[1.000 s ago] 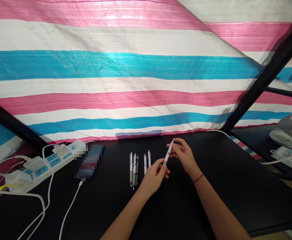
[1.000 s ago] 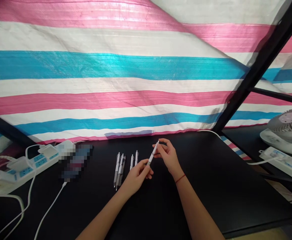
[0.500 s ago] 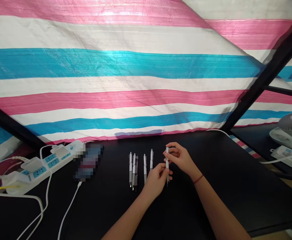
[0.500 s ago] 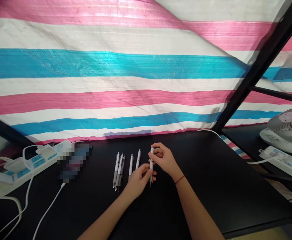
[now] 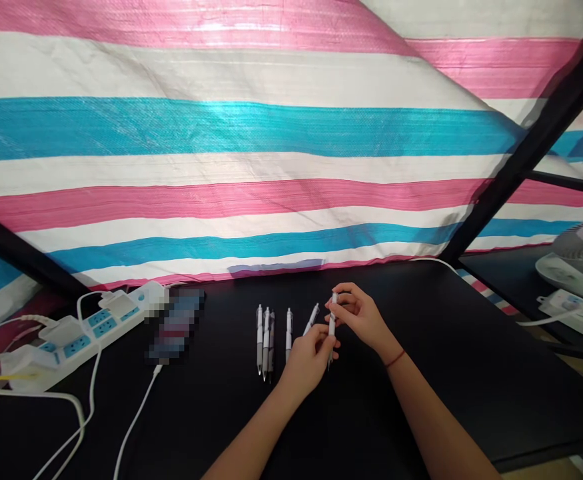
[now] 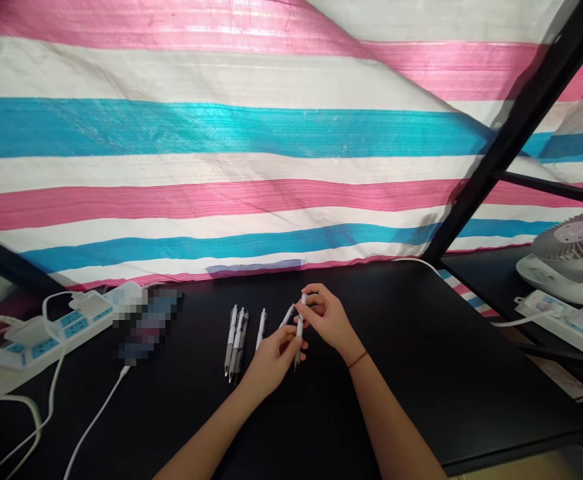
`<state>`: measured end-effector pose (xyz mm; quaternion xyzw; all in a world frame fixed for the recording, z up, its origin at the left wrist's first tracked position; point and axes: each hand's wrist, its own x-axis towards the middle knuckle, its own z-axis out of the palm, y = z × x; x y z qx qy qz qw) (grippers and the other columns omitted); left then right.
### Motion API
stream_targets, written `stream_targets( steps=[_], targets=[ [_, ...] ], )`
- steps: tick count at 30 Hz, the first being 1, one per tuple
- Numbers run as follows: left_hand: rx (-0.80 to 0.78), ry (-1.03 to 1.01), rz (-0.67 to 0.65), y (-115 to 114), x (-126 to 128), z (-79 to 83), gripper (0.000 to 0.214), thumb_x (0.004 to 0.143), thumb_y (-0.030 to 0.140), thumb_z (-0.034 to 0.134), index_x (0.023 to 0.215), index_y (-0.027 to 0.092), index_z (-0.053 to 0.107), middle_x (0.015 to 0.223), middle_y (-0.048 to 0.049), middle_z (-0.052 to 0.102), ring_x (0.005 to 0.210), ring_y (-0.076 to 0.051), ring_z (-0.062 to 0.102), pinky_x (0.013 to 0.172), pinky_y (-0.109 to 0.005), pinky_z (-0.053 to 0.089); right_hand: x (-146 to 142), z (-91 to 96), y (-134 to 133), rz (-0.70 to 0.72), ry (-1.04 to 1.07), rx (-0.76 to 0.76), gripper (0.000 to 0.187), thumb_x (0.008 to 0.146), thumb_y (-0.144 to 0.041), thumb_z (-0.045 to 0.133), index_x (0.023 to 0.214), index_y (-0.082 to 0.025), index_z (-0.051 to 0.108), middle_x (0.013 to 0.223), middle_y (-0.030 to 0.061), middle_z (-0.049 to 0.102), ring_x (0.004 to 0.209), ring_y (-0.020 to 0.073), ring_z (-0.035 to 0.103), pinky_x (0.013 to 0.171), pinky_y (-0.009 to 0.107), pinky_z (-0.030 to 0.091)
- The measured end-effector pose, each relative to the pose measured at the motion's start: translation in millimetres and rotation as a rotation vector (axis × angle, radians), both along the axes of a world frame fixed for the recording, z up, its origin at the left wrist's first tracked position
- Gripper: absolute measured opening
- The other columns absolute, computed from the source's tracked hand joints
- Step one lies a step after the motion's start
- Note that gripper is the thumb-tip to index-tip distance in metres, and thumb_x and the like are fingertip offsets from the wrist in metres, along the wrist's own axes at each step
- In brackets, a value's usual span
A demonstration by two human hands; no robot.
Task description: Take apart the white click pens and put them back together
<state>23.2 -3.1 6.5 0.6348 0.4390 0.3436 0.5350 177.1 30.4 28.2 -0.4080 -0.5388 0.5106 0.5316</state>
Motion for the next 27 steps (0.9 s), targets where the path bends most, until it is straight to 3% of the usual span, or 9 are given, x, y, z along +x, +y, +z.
stream_targets(
  steps=[16, 27],
  targets=[
    [0.043, 0.026, -0.013, 1.2, -2.3, 1.0, 0.023, 0.089, 0.035, 0.046, 0.099, 0.018, 0.058, 0.085, -0.0048, 0.068, 0.068, -0.015, 0.065, 0.065, -0.026, 0.047, -0.5, -4.8, 0.5, -0.042, -0.046, 0.017, 0.042, 0.072, -0.042, 0.070, 0.103, -0.022, 0.051, 0.087, 0.0054, 0.069, 0.071, 0.0221, 0.070, 0.057, 0.032, 0.058],
    [0.024, 0.027, -0.016, 1.8, -1.6, 4.8, 0.023, 0.088, 0.033, 0.047, 0.101, 0.018, 0.057, 0.084, -0.0044, 0.068, 0.068, -0.015, 0.066, 0.065, -0.026, 0.048, -0.2, -4.4, 0.6, 0.001, -0.034, 0.014, 0.039, 0.076, -0.042, 0.068, 0.104, -0.021, 0.050, 0.090, 0.0070, 0.070, 0.072, 0.0210, 0.069, 0.059, 0.032, 0.057]
  ],
)
